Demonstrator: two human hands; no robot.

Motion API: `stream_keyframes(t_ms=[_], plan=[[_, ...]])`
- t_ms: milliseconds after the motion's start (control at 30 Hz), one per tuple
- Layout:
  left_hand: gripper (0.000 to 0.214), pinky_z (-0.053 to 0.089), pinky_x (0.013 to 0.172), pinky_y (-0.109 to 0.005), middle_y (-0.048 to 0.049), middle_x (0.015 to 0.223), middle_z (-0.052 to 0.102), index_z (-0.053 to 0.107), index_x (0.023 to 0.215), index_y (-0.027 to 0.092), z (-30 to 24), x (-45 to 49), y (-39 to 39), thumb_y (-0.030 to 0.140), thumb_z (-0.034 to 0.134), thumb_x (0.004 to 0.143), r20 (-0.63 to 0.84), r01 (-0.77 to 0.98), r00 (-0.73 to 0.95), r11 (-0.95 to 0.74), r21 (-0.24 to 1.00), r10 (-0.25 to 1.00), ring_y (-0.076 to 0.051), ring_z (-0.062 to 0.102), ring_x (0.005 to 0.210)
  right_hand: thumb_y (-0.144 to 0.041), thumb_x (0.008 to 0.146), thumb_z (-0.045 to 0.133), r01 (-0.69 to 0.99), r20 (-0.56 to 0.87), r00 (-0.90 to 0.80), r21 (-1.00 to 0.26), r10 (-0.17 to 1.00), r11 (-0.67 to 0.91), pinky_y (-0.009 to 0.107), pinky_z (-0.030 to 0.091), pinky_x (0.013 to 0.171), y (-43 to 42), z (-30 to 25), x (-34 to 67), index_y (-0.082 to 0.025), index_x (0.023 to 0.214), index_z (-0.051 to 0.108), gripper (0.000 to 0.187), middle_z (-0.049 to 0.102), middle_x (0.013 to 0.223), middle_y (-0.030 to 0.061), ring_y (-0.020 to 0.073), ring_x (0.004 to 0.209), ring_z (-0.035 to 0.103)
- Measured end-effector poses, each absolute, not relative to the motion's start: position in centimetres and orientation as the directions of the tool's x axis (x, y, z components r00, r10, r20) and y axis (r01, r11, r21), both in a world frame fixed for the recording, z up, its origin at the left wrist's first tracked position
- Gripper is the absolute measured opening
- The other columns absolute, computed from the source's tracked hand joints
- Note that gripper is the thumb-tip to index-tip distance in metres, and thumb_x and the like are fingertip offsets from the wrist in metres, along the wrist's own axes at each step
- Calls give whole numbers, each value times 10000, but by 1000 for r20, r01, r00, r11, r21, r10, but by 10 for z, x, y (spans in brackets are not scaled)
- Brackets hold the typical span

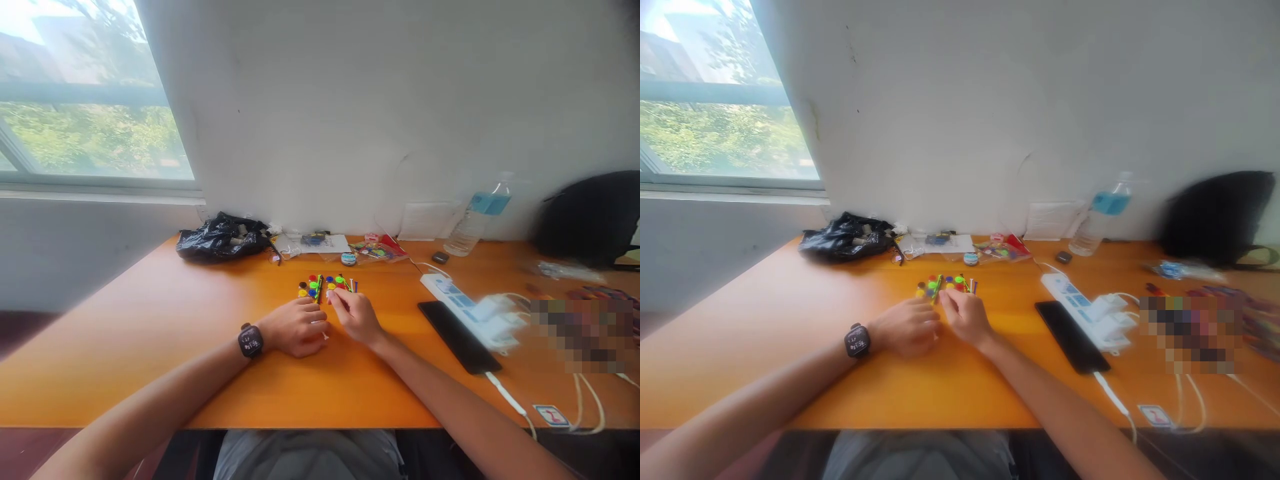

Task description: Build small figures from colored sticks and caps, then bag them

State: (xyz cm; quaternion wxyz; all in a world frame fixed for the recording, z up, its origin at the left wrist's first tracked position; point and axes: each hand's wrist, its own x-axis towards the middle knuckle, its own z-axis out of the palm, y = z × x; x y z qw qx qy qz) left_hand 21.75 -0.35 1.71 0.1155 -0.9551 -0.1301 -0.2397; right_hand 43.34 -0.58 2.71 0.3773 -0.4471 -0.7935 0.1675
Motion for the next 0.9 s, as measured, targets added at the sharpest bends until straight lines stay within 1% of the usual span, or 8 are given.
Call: stream_keyframes(t_ms=[133,267,433,500,633,733,800,900], plan=[[205,465,726,-393,-53,814,673,632,885,220,15,217,-1,328,550,1040,480,322,852,-932,-167,208,-210,605,770,-488,1104,390,571,446,-325,-611,834,549,272,359,617,-7,28,433,-209,789,604,472,586,650,3,155,598,527],[302,425,648,-376,-33,737,645,586,790,212,15,215,1,304,513,1068,500,365,835,-911,-194,229,-186,572,679,-479,1098,409,566,442,-333,-613,833,552,275,353,617,-7,28,433,-209,790,611,457,606,668,2,153,600,534],[410,359,578,-345,-18,647,605,563,723,212,13,214,3,376,490,1092,542,407,805,-889,-208,242,-159,538,589,-486,1097,407,574,436,-338,-606,834,550,278,331,605,-6,27,433,-209,795,618,461,573,640,-11,147,578,512],[444,334,569,-331,-18,626,596,554,696,209,14,209,7,406,494,1089,576,445,772,-876,-187,269,-153,530,575,-488,1097,408,576,433,-338,-607,835,548,278,320,599,-6,27,434,-207,799,622,463,562,637,-14,143,571,500],[492,251,542,-320,-8,578,573,520,644,198,23,187,21,418,498,1084,637,597,634,-801,-43,438,-132,467,509,-505,1095,414,589,422,-332,-606,844,535,279,289,579,-7,30,435,-209,804,635,470,475,583,-34,138,540,450],[545,217,541,-313,-12,554,549,507,625,200,31,166,33,488,465,1085,587,779,469,-622,77,660,-143,456,498,-511,1096,405,607,406,-340,-594,848,528,276,279,576,-7,31,435,-216,780,617,482,441,569,-38,141,536,437],[533,280,559,-299,-23,614,597,553,668,208,33,155,39,523,442,1083,516,848,370,-508,153,773,-165,521,553,-503,1097,400,620,390,-360,-579,848,530,274,280,582,-7,31,435,-219,762,596,481,456,571,-36,142,539,444],[349,449,680,-306,-56,937,732,670,947,232,31,148,46,516,494,1049,487,852,280,-448,272,827,-212,659,790,-481,1091,411,647,365,-385,-548,847,530,266,283,590,-6,30,434,-220,757,582,457,503,594,-31,143,557,477]])
